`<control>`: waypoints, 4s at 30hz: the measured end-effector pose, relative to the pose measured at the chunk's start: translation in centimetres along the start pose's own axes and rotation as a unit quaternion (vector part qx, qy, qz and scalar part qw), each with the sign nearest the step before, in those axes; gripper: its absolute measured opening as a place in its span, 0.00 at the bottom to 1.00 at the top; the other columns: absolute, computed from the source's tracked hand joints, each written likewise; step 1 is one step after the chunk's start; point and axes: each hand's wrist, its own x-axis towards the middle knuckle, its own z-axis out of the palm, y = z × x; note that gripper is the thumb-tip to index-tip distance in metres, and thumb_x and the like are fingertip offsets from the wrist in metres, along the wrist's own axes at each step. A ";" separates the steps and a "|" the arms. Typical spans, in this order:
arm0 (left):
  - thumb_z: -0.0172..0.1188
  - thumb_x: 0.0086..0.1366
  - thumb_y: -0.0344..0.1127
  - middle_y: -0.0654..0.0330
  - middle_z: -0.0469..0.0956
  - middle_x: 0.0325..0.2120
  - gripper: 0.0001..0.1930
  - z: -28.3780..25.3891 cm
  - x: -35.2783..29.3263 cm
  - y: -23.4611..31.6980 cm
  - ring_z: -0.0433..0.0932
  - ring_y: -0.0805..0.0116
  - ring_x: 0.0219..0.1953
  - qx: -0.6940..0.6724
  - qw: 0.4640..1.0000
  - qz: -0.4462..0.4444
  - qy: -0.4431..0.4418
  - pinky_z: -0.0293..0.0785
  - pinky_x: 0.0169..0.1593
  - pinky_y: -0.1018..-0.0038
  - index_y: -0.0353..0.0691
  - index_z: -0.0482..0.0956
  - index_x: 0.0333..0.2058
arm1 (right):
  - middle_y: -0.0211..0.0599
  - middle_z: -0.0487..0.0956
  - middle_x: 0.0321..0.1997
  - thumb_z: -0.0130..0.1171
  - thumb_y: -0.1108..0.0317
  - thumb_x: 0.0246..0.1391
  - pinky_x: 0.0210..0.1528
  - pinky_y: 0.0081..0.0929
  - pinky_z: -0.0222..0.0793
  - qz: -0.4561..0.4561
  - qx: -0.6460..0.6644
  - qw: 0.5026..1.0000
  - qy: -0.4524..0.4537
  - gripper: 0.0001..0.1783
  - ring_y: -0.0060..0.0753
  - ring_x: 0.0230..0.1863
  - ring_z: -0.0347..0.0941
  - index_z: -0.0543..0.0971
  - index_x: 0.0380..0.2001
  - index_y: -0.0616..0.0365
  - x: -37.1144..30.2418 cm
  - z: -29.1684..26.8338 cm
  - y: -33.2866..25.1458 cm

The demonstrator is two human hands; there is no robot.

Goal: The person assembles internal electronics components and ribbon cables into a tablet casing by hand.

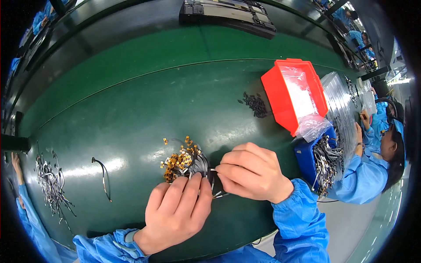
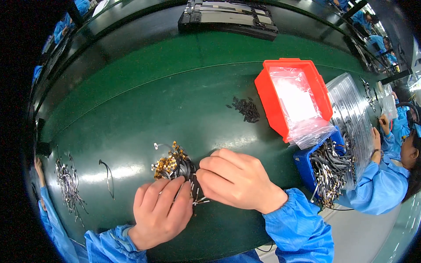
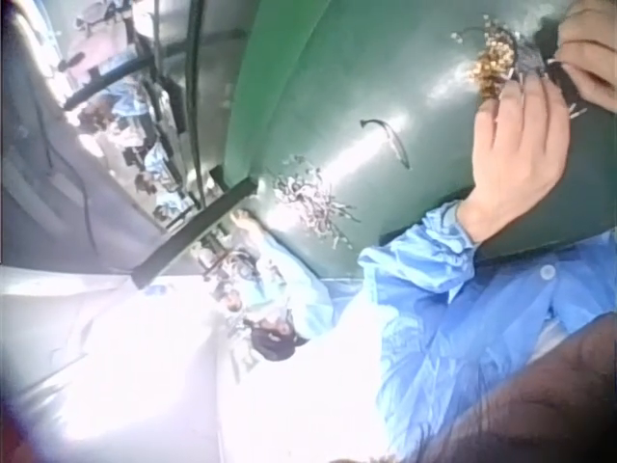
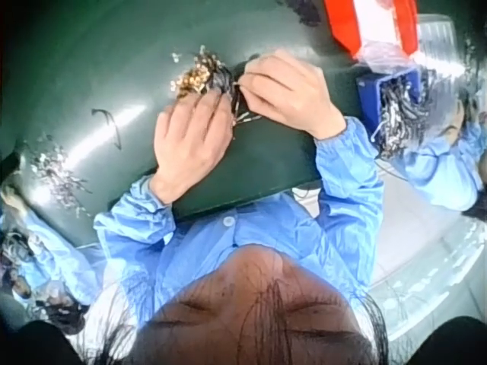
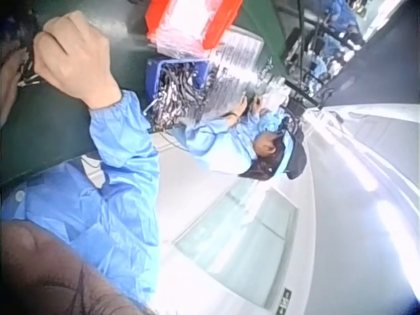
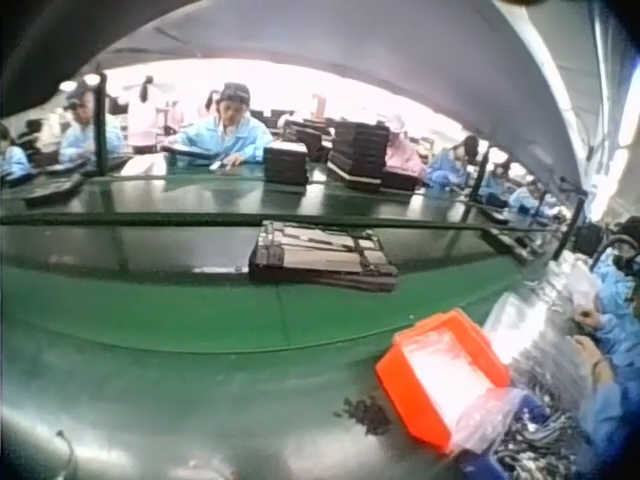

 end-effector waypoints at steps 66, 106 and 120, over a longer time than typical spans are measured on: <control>0.52 0.62 0.48 0.67 0.81 0.41 0.15 1.8 2.2 2.6 0.75 0.71 0.41 -0.031 0.990 0.127 -0.049 0.65 0.43 0.74 0.46 0.82 0.36 | 0.41 0.72 0.35 0.61 0.79 0.45 0.39 0.34 0.70 0.154 -0.177 0.970 0.062 0.10 0.43 0.36 0.71 0.77 0.35 0.64 1.6 -0.1 6.0; 0.46 0.66 0.57 0.63 0.80 0.44 0.22 2.7 2.7 1.4 0.71 0.70 0.39 -0.022 0.985 0.134 -0.109 0.62 0.40 0.74 0.46 0.79 0.41 | 0.35 0.77 0.31 0.67 0.77 0.31 0.34 0.29 0.72 0.087 -0.025 0.993 -0.080 0.14 0.38 0.32 0.74 0.81 0.28 0.59 -2.0 -1.6 3.2; 0.47 0.66 0.55 0.61 0.81 0.44 0.22 2.5 2.5 1.1 0.73 0.70 0.38 -0.027 0.984 0.143 -0.104 0.64 0.38 0.75 0.44 0.79 0.41 | 0.31 0.77 0.36 0.63 0.73 0.32 0.33 0.25 0.68 0.009 -0.139 0.981 -0.136 0.17 0.31 0.40 0.75 0.83 0.32 0.60 -2.1 -2.9 1.4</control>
